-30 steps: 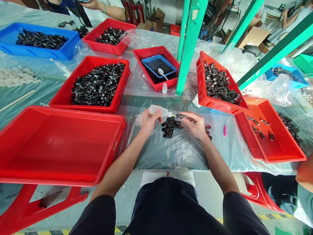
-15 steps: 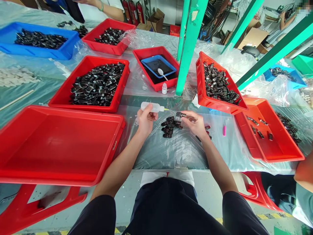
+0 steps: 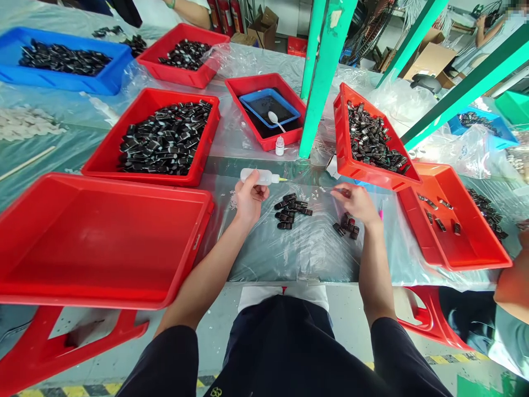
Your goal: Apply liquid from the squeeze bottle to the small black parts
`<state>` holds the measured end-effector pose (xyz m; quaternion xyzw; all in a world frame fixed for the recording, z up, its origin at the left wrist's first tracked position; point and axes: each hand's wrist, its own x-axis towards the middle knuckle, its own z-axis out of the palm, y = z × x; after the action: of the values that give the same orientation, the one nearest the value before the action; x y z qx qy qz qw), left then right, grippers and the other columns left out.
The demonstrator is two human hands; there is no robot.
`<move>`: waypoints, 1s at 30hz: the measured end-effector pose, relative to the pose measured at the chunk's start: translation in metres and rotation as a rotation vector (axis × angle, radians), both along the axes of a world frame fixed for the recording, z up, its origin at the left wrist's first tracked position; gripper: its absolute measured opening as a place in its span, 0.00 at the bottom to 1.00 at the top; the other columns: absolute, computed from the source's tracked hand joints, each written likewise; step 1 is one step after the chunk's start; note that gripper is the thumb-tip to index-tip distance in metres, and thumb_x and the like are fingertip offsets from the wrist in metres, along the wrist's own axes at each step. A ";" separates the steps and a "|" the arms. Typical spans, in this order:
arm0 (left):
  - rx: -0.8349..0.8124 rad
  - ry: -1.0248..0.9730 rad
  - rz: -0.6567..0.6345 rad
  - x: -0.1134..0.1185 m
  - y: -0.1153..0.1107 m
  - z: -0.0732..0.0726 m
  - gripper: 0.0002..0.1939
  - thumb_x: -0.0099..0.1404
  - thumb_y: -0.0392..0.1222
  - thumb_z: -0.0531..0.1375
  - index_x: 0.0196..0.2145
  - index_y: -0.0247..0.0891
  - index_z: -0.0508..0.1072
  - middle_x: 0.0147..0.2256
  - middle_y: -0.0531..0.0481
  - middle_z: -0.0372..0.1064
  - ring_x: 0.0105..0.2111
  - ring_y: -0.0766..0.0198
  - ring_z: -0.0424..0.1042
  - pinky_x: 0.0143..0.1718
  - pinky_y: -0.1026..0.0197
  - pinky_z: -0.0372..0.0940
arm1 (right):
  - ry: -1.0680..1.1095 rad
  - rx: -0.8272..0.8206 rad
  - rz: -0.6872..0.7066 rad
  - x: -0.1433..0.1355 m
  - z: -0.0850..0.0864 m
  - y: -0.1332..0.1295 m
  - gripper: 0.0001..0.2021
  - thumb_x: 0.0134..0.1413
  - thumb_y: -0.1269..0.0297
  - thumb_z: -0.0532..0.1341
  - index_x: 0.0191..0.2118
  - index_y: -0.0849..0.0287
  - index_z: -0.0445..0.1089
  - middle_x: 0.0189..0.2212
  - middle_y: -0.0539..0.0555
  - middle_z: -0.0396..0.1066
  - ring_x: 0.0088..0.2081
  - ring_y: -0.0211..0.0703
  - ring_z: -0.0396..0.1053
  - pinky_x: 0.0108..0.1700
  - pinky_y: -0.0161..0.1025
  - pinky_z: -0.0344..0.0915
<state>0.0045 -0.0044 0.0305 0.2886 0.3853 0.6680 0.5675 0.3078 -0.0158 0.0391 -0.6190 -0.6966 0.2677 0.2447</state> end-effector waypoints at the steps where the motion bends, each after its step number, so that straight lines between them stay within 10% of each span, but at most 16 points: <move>1: -0.002 0.007 -0.003 0.000 0.000 0.000 0.24 0.53 0.61 0.73 0.26 0.40 0.72 0.19 0.55 0.61 0.17 0.70 0.59 0.18 0.62 0.53 | -0.063 -0.087 -0.036 0.015 0.004 -0.001 0.17 0.62 0.46 0.64 0.41 0.54 0.79 0.27 0.52 0.70 0.29 0.44 0.64 0.35 0.44 0.63; 7: -0.011 0.005 -0.014 0.000 -0.001 0.000 0.24 0.53 0.61 0.73 0.26 0.39 0.72 0.18 0.56 0.60 0.17 0.70 0.60 0.19 0.63 0.53 | -0.157 -0.357 -0.065 0.062 0.011 -0.008 0.16 0.40 0.61 0.74 0.39 0.56 0.79 0.28 0.48 0.68 0.28 0.40 0.65 0.32 0.40 0.64; 21: 0.006 0.040 -0.003 0.000 -0.001 -0.003 0.23 0.53 0.60 0.72 0.28 0.38 0.75 0.19 0.56 0.61 0.17 0.70 0.61 0.19 0.63 0.52 | 0.026 -0.150 -0.093 0.042 -0.003 0.003 0.12 0.53 0.51 0.67 0.35 0.53 0.72 0.36 0.60 0.78 0.35 0.52 0.72 0.41 0.52 0.70; 30: 0.007 -0.008 -0.020 0.001 -0.003 -0.005 0.20 0.56 0.56 0.74 0.28 0.36 0.78 0.19 0.53 0.63 0.19 0.71 0.62 0.22 0.62 0.52 | -0.105 -0.170 -0.071 0.032 -0.019 0.007 0.06 0.53 0.65 0.70 0.37 0.55 0.75 0.41 0.62 0.79 0.37 0.50 0.71 0.41 0.48 0.64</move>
<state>0.0055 -0.0075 0.0256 0.2920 0.3778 0.6647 0.5747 0.3398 -0.0088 0.0205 -0.6749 -0.6611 0.2840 0.1638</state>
